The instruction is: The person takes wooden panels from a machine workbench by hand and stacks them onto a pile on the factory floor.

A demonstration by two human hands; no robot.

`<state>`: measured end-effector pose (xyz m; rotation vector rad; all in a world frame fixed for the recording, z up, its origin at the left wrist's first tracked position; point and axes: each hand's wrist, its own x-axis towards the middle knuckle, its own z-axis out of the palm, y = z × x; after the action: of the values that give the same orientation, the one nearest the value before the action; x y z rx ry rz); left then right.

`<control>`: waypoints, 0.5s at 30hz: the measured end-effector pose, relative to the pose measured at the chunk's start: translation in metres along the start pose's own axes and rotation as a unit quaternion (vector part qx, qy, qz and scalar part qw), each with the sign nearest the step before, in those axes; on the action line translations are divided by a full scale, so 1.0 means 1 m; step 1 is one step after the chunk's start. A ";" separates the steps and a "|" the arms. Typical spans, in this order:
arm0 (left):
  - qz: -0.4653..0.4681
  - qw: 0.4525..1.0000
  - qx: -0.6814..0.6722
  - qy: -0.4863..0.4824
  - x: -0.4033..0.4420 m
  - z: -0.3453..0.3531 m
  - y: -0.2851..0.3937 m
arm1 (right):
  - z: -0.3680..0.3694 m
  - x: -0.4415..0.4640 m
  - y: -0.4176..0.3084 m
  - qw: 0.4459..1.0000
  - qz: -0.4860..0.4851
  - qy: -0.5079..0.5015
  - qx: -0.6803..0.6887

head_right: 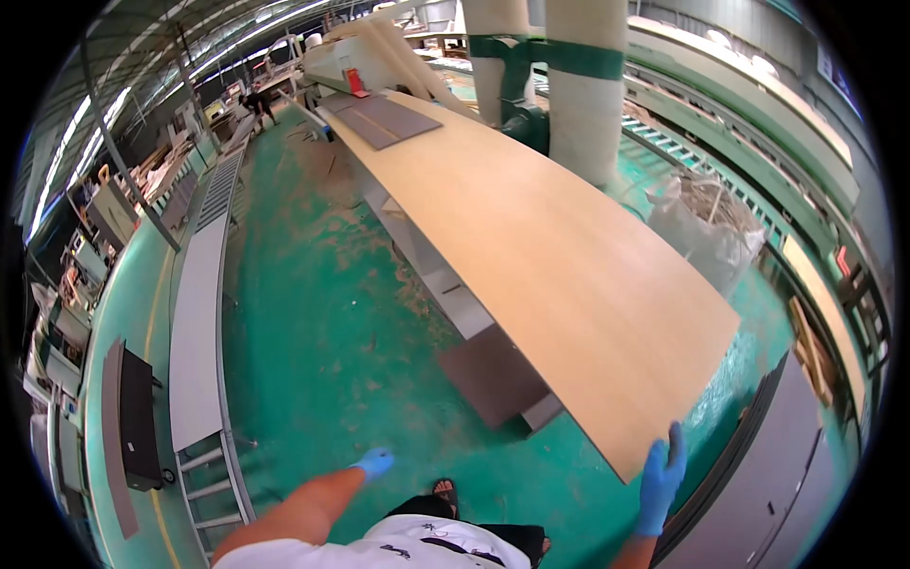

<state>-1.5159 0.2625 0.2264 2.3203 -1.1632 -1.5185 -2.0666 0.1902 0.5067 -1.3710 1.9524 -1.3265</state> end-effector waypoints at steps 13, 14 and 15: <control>0.018 0.953 0.293 -0.081 0.032 0.017 -0.247 | 0.347 0.107 -0.176 0.935 -0.227 -0.225 -0.153; -0.123 0.986 -0.053 -0.095 0.037 0.010 -0.247 | 0.378 0.116 -0.188 0.923 -0.246 -0.242 -0.168; -0.255 0.889 -0.381 -0.019 0.034 -0.002 -0.236 | 0.412 0.127 -0.203 0.925 -0.243 -0.246 -0.159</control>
<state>-1.3828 0.4034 0.0869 2.0710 0.1218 -1.7341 -1.7103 -0.1263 0.5146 -2.2033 1.5746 -0.7326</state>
